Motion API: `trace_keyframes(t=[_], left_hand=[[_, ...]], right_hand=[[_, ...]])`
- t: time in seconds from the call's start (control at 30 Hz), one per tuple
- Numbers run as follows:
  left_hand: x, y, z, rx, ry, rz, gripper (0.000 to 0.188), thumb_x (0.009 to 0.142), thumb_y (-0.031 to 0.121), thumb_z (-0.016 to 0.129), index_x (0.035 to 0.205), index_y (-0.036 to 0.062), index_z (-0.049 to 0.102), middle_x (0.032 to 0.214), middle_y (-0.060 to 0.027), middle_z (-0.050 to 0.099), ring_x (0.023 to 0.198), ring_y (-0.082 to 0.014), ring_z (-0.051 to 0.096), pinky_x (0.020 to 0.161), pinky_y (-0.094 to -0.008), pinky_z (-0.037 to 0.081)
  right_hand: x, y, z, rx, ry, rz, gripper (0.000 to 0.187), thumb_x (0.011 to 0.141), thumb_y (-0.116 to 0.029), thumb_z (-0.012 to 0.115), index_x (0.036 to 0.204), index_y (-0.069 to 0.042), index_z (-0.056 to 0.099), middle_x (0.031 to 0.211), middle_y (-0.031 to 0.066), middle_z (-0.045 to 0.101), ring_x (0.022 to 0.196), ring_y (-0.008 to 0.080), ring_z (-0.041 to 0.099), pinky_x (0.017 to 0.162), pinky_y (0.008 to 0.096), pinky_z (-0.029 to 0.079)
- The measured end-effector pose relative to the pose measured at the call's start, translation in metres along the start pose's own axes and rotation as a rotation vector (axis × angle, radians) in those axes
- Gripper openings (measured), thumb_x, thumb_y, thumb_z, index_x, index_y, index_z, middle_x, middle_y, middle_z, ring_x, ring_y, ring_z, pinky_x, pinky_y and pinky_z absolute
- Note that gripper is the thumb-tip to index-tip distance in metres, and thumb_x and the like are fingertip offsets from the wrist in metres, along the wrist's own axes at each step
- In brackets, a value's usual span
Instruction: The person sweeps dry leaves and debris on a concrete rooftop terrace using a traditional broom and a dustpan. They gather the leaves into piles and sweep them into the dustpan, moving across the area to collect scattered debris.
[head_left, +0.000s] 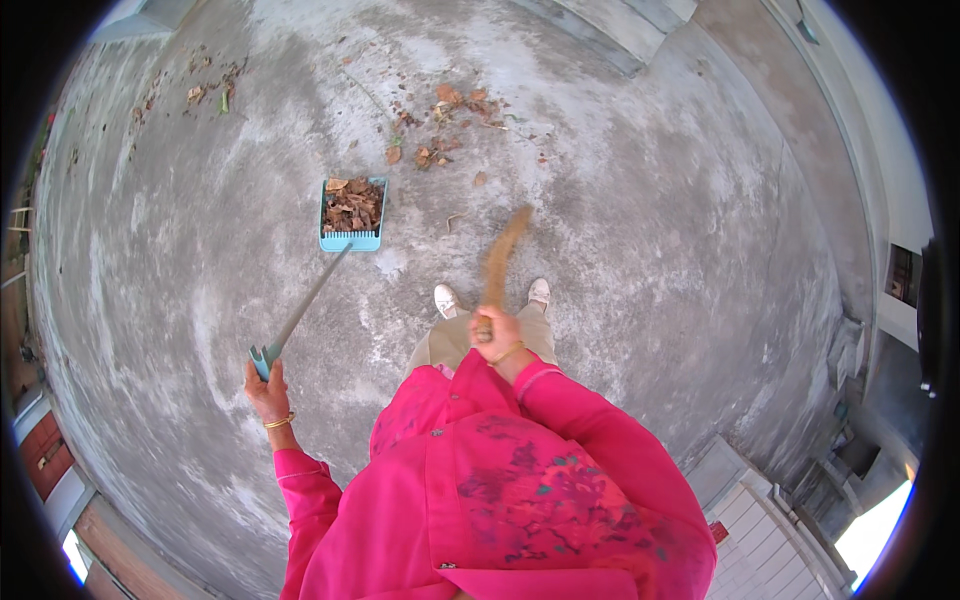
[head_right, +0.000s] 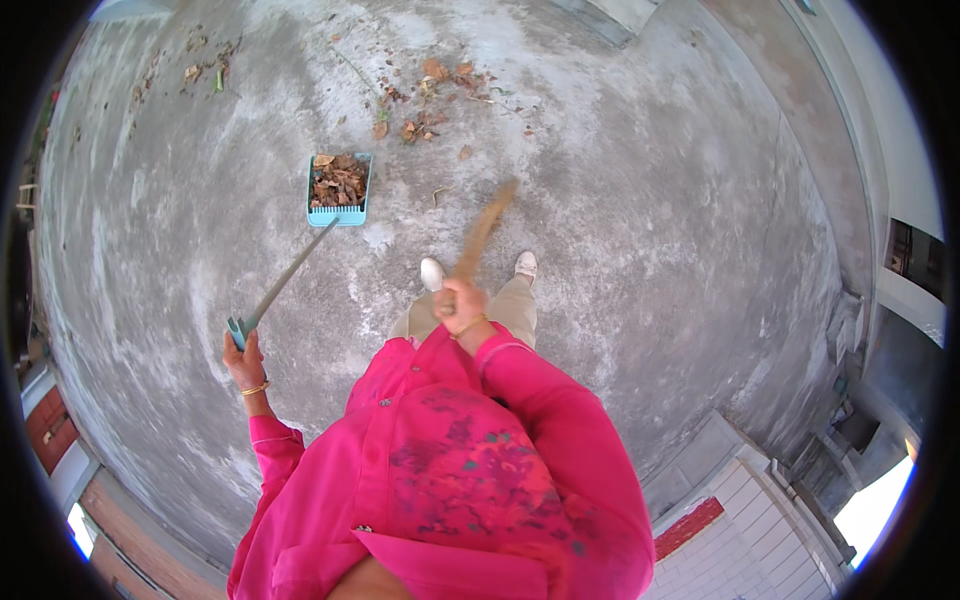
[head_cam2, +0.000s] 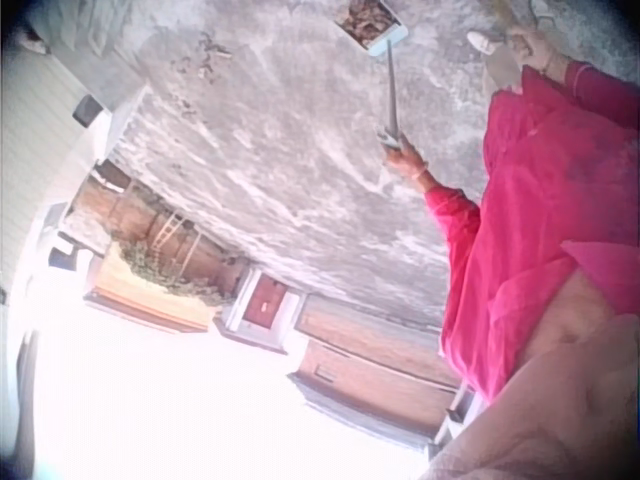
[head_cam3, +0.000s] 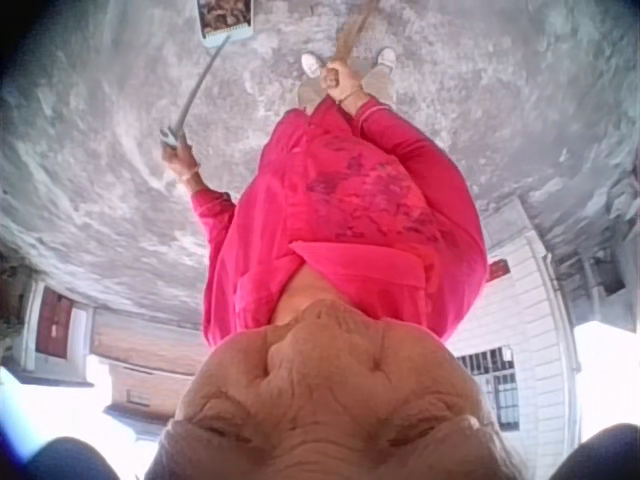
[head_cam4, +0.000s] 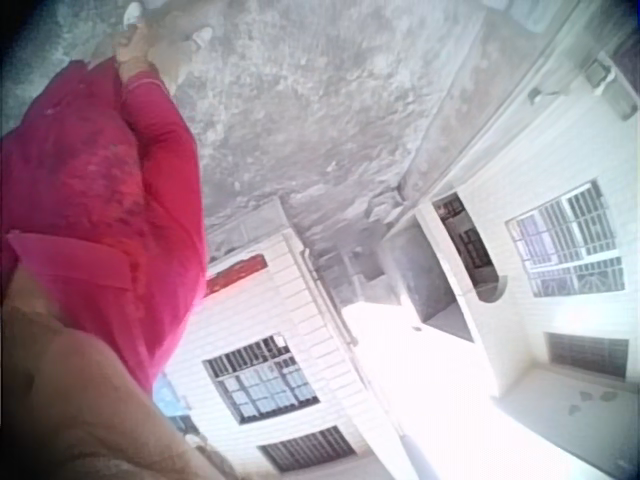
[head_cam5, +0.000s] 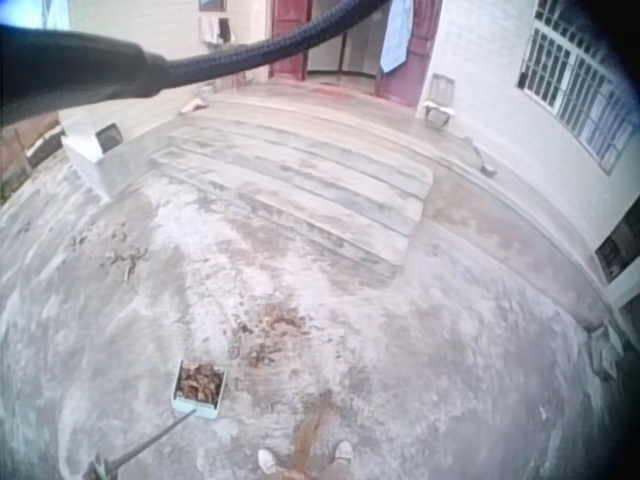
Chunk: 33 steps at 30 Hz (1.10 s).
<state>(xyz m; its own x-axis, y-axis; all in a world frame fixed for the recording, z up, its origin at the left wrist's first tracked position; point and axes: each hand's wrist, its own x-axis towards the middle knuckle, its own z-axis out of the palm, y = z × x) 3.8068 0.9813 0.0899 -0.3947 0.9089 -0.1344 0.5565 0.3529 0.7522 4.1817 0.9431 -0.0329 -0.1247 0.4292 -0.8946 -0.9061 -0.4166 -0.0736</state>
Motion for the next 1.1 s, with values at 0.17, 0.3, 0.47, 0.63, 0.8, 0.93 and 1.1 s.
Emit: trace_keyframes(t=[0.17, 0.3, 0.47, 0.63, 0.8, 0.93, 1.1], left_hand=[[-0.002, -0.01, -0.015, 0.041, 0.016, -0.029, 0.01, 0.078, 0.01, 0.061, 0.077, 0.0047, 0.052, 0.052, 0.0026, 0.044, 0.041, -0.0046, 0.04, 0.038, -0.0218, 0.032], [-0.004, -0.016, -0.025, 0.037, 0.038, -0.02, 0.013, 0.078, 0.011, 0.062, 0.075, 0.0052, 0.051, 0.052, 0.0027, 0.044, 0.041, -0.0048, 0.04, 0.037, -0.0221, 0.032], [-0.004, -0.025, -0.031, 0.024, 0.073, -0.033, 0.012, 0.078, 0.011, 0.062, 0.075, 0.0053, 0.052, 0.052, 0.0023, 0.044, 0.042, -0.005, 0.041, 0.038, -0.0221, 0.034], [0.0, -0.032, -0.039, -0.011, 0.107, -0.061, 0.012, 0.078, 0.01, 0.061, 0.074, 0.0046, 0.052, 0.053, 0.0019, 0.044, 0.042, -0.0056, 0.041, 0.038, -0.0222, 0.033], [0.0, -0.032, -0.047, 0.011, 0.149, -0.074, 0.01, 0.077, 0.009, 0.061, 0.077, 0.004, 0.053, 0.053, 0.0021, 0.044, 0.042, -0.0051, 0.041, 0.038, -0.0218, 0.033], [0.004, -0.026, -0.044, -0.008, 0.149, -0.051, 0.01, 0.078, 0.01, 0.061, 0.078, 0.0037, 0.053, 0.053, 0.0023, 0.044, 0.043, -0.0047, 0.042, 0.038, -0.0216, 0.033], [0.002, -0.022, -0.045, 0.001, 0.149, -0.052, 0.009, 0.078, 0.009, 0.062, 0.079, 0.0038, 0.054, 0.053, 0.0025, 0.045, 0.043, -0.0045, 0.042, 0.038, -0.0212, 0.033]], right_hand=[[0.06, 0.014, 0.081, 0.029, -0.094, -0.051, 0.014, 0.072, -0.008, 0.06, 0.078, -0.002, 0.049, 0.062, 0.0099, 0.052, 0.051, 0.0196, 0.052, 0.041, 0.0283, 0.04], [0.067, -0.002, 0.088, -0.034, -0.185, -0.049, 0.02, 0.072, -0.004, 0.059, 0.089, 0.0, 0.05, 0.064, 0.009, 0.052, 0.05, 0.0172, 0.052, 0.039, 0.0277, 0.041], [0.012, -0.008, 0.033, -0.619, -0.096, -0.255, 0.052, 0.069, 0.001, 0.059, 0.118, -0.005, 0.043, 0.06, 0.0064, 0.049, 0.044, 0.0157, 0.05, 0.032, 0.0273, 0.035], [-0.039, -0.016, -0.003, -0.696, -0.191, -0.079, 0.071, 0.071, 0.003, 0.055, 0.134, -0.008, 0.025, 0.06, 0.0067, 0.049, 0.037, 0.0136, 0.046, 0.028, 0.0274, 0.031], [-0.026, -0.02, 0.008, -0.881, -0.098, 0.175, 0.059, 0.074, -0.001, 0.056, 0.127, 0.005, 0.029, 0.064, 0.0078, 0.054, 0.043, 0.0135, 0.051, 0.029, 0.0262, 0.034], [0.019, -0.042, 0.051, -1.036, -0.13, 0.188, 0.028, 0.074, -0.006, 0.057, 0.098, 0.005, 0.049, 0.061, 0.0077, 0.054, 0.042, 0.0126, 0.052, 0.028, 0.0249, 0.032], [0.05, -0.05, 0.083, -1.21, -0.165, -0.085, 0.032, 0.071, -0.005, 0.057, 0.102, 0.0, 0.052, 0.056, 0.0059, 0.051, 0.04, 0.0123, 0.05, 0.029, 0.0263, 0.03]])
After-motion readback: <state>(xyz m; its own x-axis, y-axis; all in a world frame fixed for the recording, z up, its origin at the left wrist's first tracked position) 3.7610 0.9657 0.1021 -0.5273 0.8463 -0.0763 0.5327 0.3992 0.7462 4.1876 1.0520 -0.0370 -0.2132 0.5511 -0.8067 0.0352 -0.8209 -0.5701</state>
